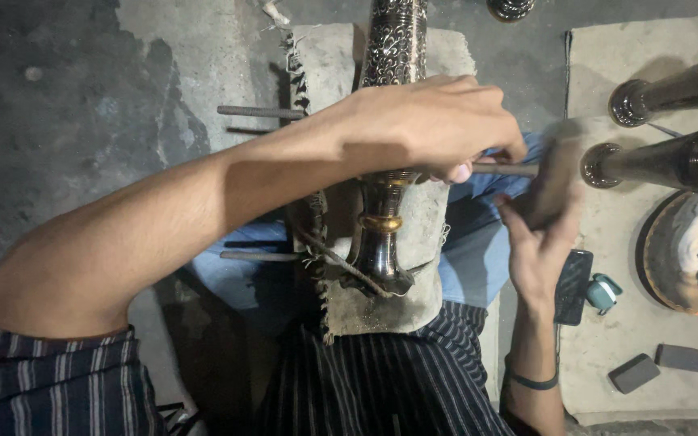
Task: The person sits on the floor with an engraved brass vase-like object held against a cloth pad, and polishes its surface. They rub the metal with a small stick in one hand while striking or pressing it with a wooden block in the other hand, working around the vase's body and neck, and occasionally apply red marking material from a small stick before resuming rubbing.
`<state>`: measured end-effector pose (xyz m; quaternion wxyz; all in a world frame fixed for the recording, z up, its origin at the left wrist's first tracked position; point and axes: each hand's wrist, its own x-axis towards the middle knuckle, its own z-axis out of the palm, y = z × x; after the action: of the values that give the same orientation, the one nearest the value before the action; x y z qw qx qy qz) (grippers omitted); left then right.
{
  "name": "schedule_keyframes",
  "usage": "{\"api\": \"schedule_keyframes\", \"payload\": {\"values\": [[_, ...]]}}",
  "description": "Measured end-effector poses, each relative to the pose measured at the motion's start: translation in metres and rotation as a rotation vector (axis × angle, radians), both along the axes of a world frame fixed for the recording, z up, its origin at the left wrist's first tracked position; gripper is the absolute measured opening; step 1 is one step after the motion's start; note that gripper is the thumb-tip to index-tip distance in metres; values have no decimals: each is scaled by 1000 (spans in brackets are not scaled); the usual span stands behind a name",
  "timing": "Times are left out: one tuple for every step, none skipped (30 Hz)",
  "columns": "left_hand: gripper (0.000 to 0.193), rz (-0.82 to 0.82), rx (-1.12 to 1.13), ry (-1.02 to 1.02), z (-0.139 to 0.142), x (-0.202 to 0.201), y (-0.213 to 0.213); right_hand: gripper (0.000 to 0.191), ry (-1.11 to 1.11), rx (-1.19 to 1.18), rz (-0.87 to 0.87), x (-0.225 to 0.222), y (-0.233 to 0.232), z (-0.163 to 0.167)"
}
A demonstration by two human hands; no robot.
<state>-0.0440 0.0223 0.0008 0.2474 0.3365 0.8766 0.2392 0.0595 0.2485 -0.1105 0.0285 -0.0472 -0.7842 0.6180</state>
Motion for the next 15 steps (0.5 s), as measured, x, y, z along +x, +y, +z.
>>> {"api": "schedule_keyframes", "payload": {"values": [[57, 14, -22, -32, -1, 1, 0, 79, 2, -33, 4, -1, 0, 1], [58, 28, -43, -66, -2, 3, 0, 76, 148, 173, 68, -2, 0, 2], [60, 42, -63, -97, -4, 3, -1, 74, 296, 375, 138, -4, 2, 3], [60, 29, 6, 33, -6, 5, -2, 72, 446, 574, 209, -6, 4, 4], [59, 16, 74, 164, -8, 8, -4, 73, 248, 399, 114, -8, 6, 5], [59, 2, 140, 295, -9, 9, -6, 73, 45, 216, 30, -11, 8, 5], [58, 33, 151, 267, -10, 11, -8, 75, -163, 29, -49, -13, 10, 6], [56, 61, 163, 240, -11, 13, -10, 71, -67, 95, 36, -15, 12, 7], [54, 92, 174, 217, -10, 14, -11, 67, 32, 159, 123, -17, 14, 10], [55, 118, 160, 170, -8, 16, -11, 63, 129, 222, 216, -20, 16, 12], [55, 143, 146, 123, -7, 17, -10, 68, 97, 154, 165, -21, 18, 15], [55, 163, 128, 79, -4, 17, -10, 72, 67, 83, 111, -24, 19, 19], [54, 201, 173, 104, -2, 20, -12, 76, 33, 13, 58, -26, 21, 24], [54, 242, 221, 125, -1, 26, -16, 73, 150, 234, 183, -28, 25, 29], [53, 282, 269, 150, 0, 31, -18, 69, 271, 453, 308, -32, 29, 36]]}}
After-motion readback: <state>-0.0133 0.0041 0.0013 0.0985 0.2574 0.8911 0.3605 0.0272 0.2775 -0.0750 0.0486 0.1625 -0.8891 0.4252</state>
